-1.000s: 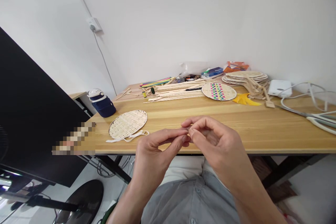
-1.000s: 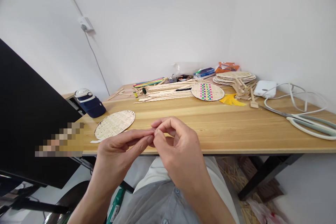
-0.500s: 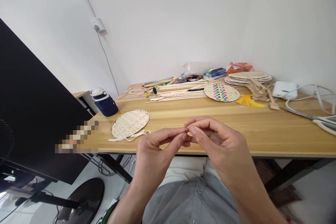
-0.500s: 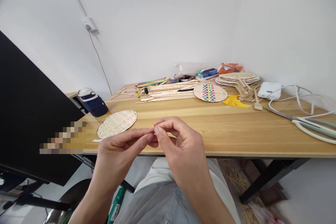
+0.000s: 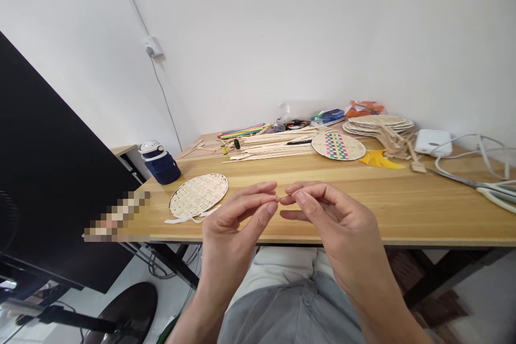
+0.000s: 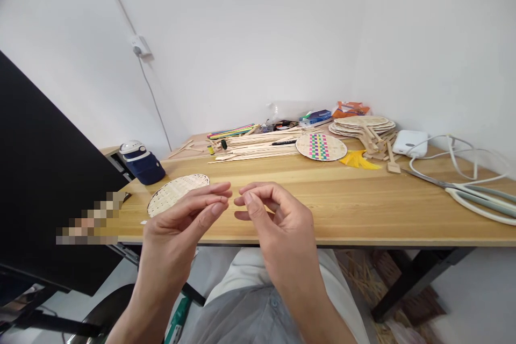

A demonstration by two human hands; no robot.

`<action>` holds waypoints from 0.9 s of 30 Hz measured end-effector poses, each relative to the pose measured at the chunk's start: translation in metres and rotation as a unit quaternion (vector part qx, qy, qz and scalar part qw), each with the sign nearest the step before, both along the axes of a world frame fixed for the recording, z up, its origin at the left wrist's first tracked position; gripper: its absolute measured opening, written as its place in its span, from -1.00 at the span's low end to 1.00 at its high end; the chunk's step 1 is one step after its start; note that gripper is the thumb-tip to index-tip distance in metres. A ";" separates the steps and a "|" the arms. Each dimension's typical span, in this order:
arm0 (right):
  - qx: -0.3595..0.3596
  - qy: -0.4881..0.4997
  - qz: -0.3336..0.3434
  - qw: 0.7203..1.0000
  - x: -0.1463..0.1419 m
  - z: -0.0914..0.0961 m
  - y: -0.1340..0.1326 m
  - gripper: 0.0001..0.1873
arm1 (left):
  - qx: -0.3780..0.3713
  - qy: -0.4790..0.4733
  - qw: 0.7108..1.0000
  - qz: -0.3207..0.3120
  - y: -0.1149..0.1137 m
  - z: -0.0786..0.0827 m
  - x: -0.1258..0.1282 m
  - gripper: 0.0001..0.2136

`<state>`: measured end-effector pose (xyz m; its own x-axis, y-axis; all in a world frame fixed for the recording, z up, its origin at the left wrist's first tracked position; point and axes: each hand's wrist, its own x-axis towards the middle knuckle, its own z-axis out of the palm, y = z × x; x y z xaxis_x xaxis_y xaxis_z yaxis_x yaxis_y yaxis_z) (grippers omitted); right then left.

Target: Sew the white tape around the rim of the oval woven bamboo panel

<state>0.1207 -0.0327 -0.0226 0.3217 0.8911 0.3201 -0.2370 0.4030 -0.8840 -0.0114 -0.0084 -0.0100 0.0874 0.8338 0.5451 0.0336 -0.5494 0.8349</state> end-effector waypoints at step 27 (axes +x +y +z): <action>-0.042 -0.043 0.070 0.996 -0.001 0.000 -0.005 -0.76 | 0.182 0.108 0.977 0.018 0.000 -0.004 -0.007 -0.79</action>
